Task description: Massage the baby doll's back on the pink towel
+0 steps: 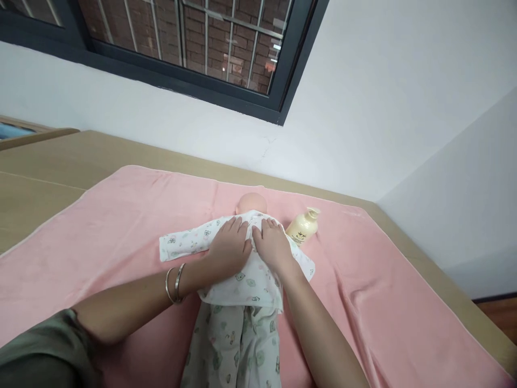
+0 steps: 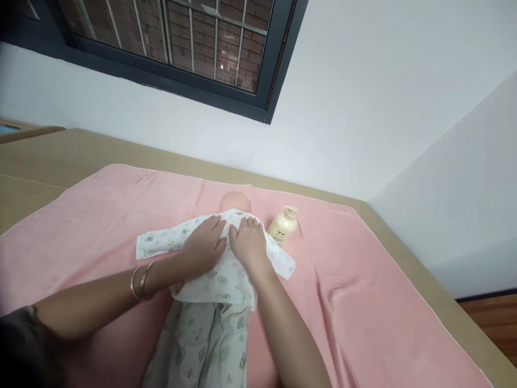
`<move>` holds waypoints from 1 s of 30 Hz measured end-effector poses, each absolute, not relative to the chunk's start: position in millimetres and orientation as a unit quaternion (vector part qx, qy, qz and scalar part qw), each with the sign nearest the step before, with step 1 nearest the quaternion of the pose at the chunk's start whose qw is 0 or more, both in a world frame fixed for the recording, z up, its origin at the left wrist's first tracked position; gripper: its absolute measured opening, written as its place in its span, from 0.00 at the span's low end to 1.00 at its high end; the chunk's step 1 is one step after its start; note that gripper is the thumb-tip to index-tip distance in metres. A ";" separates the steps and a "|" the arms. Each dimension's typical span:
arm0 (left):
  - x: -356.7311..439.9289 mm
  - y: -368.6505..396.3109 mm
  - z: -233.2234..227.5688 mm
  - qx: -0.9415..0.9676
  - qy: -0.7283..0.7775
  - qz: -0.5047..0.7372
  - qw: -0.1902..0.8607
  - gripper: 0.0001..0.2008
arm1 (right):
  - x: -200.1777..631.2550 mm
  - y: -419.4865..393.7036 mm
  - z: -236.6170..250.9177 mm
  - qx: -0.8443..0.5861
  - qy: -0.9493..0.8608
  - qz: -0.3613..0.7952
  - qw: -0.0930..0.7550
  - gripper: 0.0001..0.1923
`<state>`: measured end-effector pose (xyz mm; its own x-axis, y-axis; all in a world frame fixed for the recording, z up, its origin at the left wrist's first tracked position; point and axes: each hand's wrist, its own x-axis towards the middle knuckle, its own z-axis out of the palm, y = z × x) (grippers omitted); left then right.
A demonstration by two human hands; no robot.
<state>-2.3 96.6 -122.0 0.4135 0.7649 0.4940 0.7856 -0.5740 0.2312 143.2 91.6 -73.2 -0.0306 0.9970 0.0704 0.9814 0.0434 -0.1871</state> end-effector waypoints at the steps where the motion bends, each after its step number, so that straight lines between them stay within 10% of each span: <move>1: -5.0 103.2 -118.8 -0.841 -0.465 -0.277 -0.001 0.20 | 137.8 86.3 -70.7 -0.691 -0.717 0.035 0.085 0.23; 16: 1.8 85.0 -120.3 -0.840 -0.464 -0.275 0.053 0.23 | 159.5 106.0 -81.4 -0.680 -0.712 0.106 0.139 0.25; 24: -16.9 129.8 -101.7 -0.806 -0.527 -0.239 -0.125 0.16 | 123.2 69.6 -63.7 -0.676 -0.730 0.052 0.088 0.22; 30: -2.1 92.4 -114.4 -0.847 -0.476 -0.232 0.056 0.23 | 139.7 80.4 -62.3 -0.687 -0.706 0.117 0.127 0.23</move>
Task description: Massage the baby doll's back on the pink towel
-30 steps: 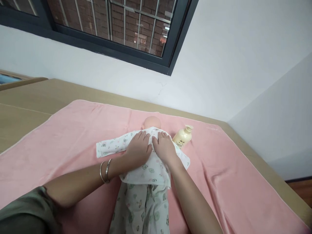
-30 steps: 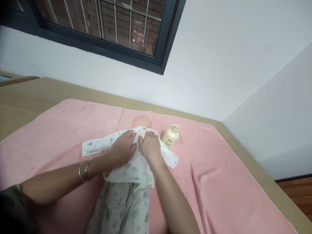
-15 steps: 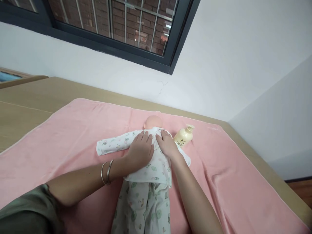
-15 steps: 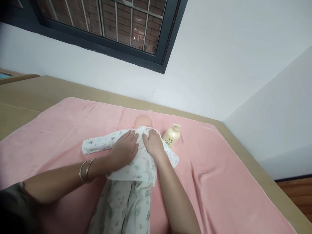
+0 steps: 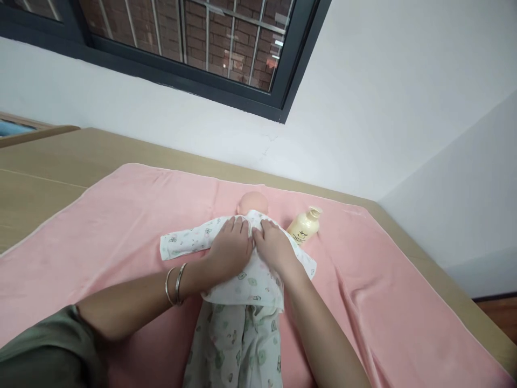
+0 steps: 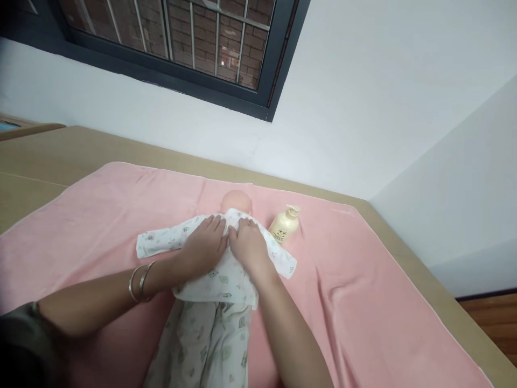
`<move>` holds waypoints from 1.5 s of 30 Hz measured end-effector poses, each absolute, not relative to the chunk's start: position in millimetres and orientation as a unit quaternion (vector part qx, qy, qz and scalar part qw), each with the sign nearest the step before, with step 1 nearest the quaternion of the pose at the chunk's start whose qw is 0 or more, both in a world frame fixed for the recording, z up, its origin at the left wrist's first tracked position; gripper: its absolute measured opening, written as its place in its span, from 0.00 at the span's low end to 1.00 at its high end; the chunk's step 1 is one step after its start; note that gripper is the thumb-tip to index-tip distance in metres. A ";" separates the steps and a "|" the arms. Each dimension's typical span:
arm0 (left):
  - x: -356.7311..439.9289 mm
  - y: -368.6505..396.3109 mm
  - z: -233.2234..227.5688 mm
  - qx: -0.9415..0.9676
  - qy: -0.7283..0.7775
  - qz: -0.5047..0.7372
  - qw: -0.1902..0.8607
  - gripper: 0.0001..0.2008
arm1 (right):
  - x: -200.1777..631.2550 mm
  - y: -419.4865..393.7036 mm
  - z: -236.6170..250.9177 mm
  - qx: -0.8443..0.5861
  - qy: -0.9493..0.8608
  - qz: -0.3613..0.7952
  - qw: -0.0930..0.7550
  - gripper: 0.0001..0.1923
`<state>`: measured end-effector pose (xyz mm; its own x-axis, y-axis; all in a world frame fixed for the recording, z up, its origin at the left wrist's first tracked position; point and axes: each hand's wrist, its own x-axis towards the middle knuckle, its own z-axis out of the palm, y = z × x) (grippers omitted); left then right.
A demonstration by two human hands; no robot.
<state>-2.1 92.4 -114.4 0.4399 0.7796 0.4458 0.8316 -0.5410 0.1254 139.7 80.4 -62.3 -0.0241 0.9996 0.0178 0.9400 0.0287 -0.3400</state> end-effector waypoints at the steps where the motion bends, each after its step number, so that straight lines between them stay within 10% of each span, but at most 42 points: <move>1: -0.1 85.3 -115.8 -0.847 -0.472 -0.233 0.071 0.23 | 143.9 85.8 -65.5 -0.688 -0.703 0.122 0.131 0.25; 45: -18.3 119.3 -114.9 -0.888 -0.411 -0.204 0.011 0.13 | 128.1 77.3 -74.5 -0.668 -0.737 0.031 0.101 0.22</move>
<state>-18.3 119.3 -114.9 0.5788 0.7261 0.3711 0.7354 -0.6614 0.1473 128.1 77.3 -74.5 -0.0880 0.9904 0.1068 0.9779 0.1064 -0.1802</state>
